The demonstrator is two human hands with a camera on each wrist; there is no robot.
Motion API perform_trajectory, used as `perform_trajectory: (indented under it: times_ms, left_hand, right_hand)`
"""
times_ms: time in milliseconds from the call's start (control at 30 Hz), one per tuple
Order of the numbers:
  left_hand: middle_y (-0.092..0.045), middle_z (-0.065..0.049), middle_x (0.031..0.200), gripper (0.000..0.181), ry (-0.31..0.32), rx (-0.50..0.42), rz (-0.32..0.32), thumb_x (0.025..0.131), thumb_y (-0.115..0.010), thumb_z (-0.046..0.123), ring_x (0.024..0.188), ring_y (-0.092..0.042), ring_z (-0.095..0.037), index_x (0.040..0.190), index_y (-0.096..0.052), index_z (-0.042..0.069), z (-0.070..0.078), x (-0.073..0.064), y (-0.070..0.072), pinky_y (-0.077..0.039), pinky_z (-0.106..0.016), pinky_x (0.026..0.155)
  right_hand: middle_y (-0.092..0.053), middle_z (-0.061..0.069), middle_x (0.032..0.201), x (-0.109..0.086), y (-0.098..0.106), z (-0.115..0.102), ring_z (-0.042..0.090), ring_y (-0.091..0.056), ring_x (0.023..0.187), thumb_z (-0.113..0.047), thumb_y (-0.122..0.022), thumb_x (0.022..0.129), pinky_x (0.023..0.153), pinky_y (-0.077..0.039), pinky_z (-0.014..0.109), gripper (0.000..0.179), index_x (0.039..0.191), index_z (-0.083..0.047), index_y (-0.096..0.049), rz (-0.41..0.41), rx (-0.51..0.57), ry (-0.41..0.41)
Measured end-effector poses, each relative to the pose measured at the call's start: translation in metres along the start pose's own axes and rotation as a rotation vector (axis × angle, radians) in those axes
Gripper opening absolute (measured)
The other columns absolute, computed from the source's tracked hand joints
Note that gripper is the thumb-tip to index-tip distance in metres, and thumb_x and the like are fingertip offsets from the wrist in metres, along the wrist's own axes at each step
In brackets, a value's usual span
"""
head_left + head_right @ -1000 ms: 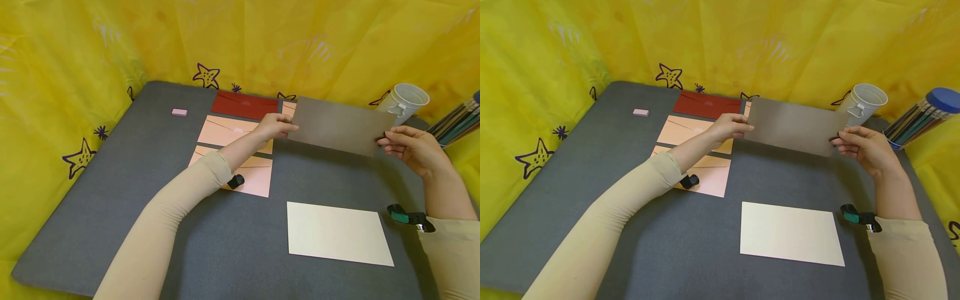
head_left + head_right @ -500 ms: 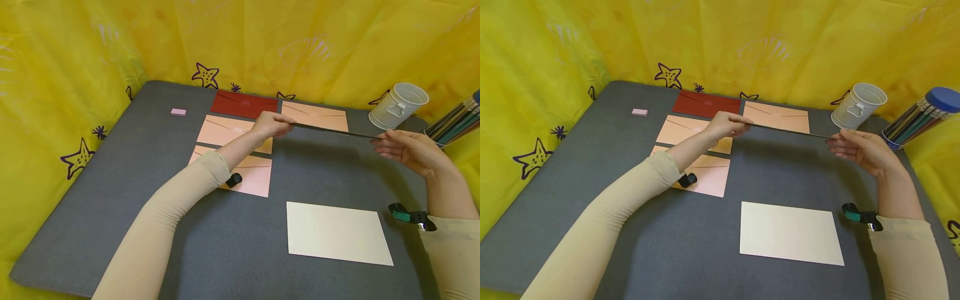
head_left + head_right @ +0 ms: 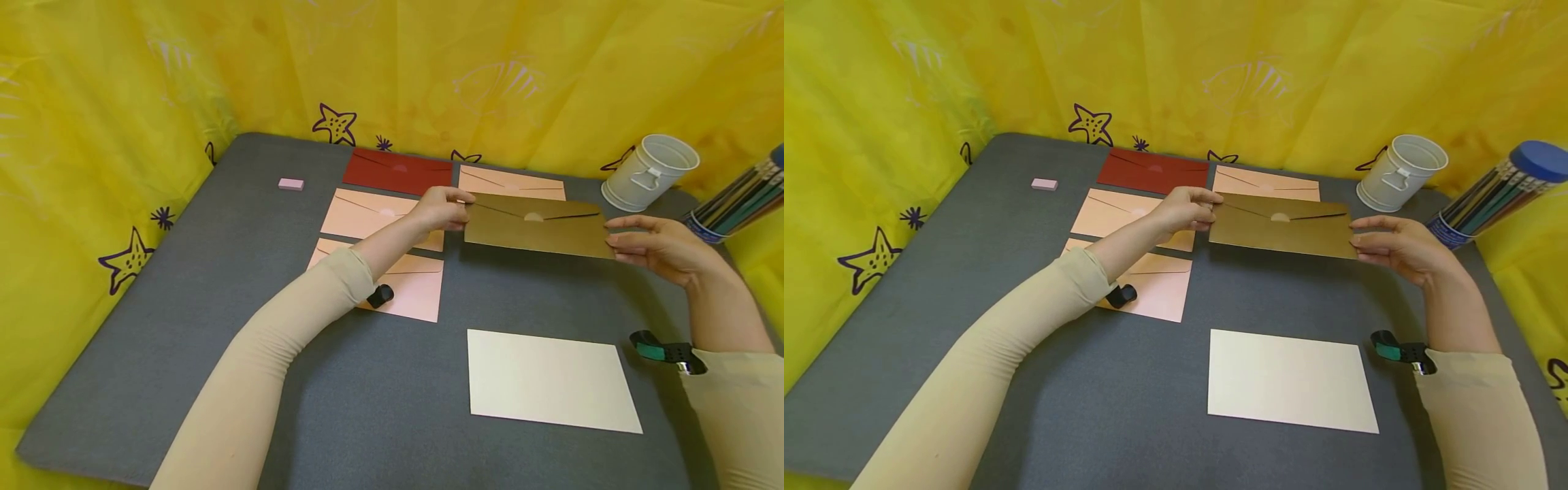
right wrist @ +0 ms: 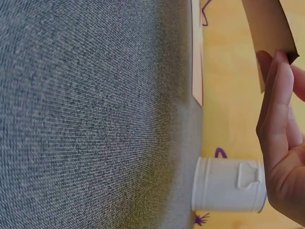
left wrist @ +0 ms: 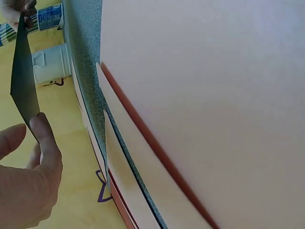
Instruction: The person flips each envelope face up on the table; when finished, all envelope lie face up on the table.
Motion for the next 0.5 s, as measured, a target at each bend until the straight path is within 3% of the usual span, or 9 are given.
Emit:
perform_trajectory:
  times_ms: [100,233,500]
  left_hand:
    - [-0.056,-0.02,0.135,0.052,0.015,-0.004,0.006,0.087,-0.063,-0.006,0.076,-0.061,-0.012,0.137,-0.052,0.003,-0.003,0.0,-0.001,-0.06,-0.036,0.09]
    - [-0.057,-0.022,0.137,0.057,0.045,0.003,0.038,0.086,-0.063,-0.007,0.073,-0.061,-0.012,0.14,-0.044,-0.002,-0.007,0.001,0.001,-0.061,-0.036,0.087]
    - [-0.052,-0.021,0.141,0.045,0.075,0.037,0.059,0.088,-0.061,-0.006,0.088,-0.065,-0.02,0.132,-0.054,-0.008,-0.013,0.002,0.005,-0.057,-0.036,0.095]
  right_hand:
    - [-0.075,0.003,0.092,0.001,0.003,0.004,0.015,-0.073,0.081,0.008,-0.045,0.099,0.073,-0.061,0.024,0.032,0.114,-0.014,-0.062,0.022,0.005,-0.03]
    - [-0.075,0.001,0.09,0.003,0.004,0.008,0.014,-0.073,0.08,0.006,-0.046,0.1,0.072,-0.061,0.023,0.033,0.114,-0.019,-0.061,0.037,-0.052,-0.073]
    - [-0.074,0.0,0.092,0.008,0.0,0.016,0.015,-0.073,0.082,0.008,-0.05,0.098,0.073,-0.061,0.024,0.036,0.115,-0.022,-0.059,0.041,-0.17,-0.134]
Point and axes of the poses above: each hand's wrist, its own x-axis towards the middle knuckle, its own y-axis out of the back of the hand, z = x × y, the point moved 10 cm from there along x, towards the middle knuckle
